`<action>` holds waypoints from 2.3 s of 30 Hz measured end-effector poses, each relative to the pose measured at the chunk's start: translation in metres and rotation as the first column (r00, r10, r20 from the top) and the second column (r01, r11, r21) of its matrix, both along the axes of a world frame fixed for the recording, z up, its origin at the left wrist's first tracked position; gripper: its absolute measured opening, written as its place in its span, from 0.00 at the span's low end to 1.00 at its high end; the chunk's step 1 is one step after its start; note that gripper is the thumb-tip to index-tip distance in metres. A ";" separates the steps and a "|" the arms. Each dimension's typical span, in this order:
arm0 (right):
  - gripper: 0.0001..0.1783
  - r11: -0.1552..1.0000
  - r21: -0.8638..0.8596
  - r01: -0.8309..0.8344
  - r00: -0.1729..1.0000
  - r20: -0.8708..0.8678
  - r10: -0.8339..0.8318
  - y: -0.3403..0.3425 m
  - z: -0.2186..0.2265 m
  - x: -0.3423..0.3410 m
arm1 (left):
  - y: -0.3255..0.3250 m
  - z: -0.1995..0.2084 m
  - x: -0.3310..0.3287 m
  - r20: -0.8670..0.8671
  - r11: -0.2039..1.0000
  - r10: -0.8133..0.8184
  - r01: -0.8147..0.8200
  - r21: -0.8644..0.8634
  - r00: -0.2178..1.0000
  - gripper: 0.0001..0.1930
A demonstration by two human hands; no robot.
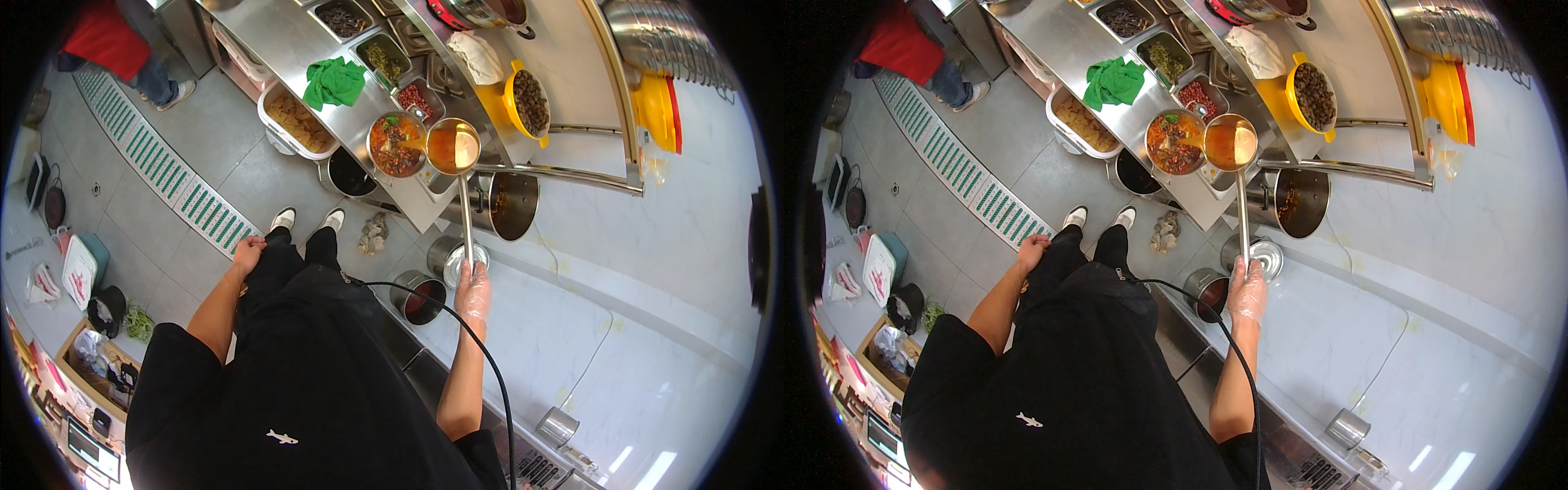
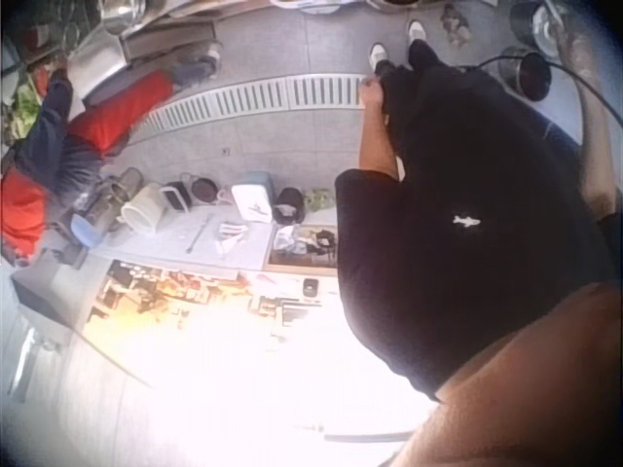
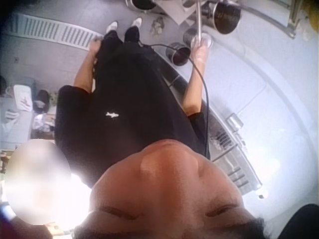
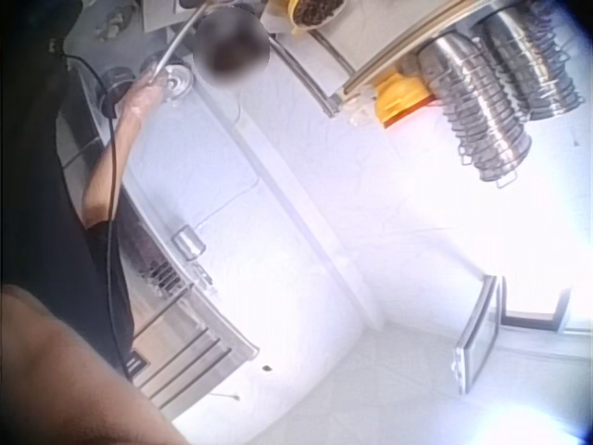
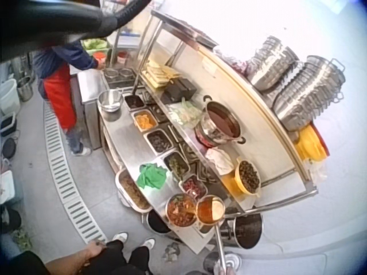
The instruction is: The person assembles a noodle bowl by adding various toppings from stainless steel containers, ladling broth, and placing fried egg pieces into a metal bowl. The person then carries the completed bowl to the service counter.
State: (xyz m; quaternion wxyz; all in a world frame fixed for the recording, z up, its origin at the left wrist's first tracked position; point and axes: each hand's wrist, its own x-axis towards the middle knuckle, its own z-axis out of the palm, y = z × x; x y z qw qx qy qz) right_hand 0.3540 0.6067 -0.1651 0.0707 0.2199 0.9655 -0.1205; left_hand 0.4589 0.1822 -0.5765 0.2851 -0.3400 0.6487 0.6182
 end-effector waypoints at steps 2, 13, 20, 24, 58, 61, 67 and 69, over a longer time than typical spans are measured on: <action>0.23 1.000 0.011 0.011 1.000 -0.007 -0.011 -0.004 0.002 0.000 | 0.001 0.002 -0.001 0.007 1.000 -0.005 0.005 -0.003 1.000 0.13; 0.21 0.997 0.070 0.034 0.999 -0.016 -0.033 -0.017 0.004 0.006 | -0.001 0.005 -0.004 0.001 0.999 -0.024 0.024 0.023 1.000 0.11; 0.21 0.994 0.093 0.049 0.998 -0.040 -0.046 -0.021 0.003 0.009 | -0.001 0.011 -0.004 -0.016 0.999 -0.024 0.024 0.030 1.000 0.11; 0.21 0.992 0.110 0.068 0.998 -0.017 -0.066 -0.024 0.002 0.012 | -0.003 0.017 -0.005 -0.005 0.999 -0.035 0.035 0.007 0.999 0.11; 0.18 0.787 -0.591 0.175 0.951 -0.106 -0.291 -0.011 -0.071 0.043 | -0.008 0.027 -0.008 0.021 0.985 -0.140 0.141 -0.097 0.990 0.10; 0.18 0.396 -0.820 0.413 0.877 0.241 -0.416 -0.015 -0.054 0.032 | -0.010 0.027 -0.008 0.006 0.985 -0.138 0.137 -0.107 0.990 0.11; 0.20 0.225 -0.868 0.443 0.866 0.349 -0.358 0.009 -0.032 0.040 | -0.006 0.040 -0.018 0.062 0.975 -0.184 0.190 -0.118 0.981 0.12; 0.20 0.225 -0.881 0.416 0.875 0.321 -0.362 0.015 -0.016 0.046 | -0.005 0.027 -0.012 0.048 0.976 -0.175 0.180 -0.120 0.983 0.12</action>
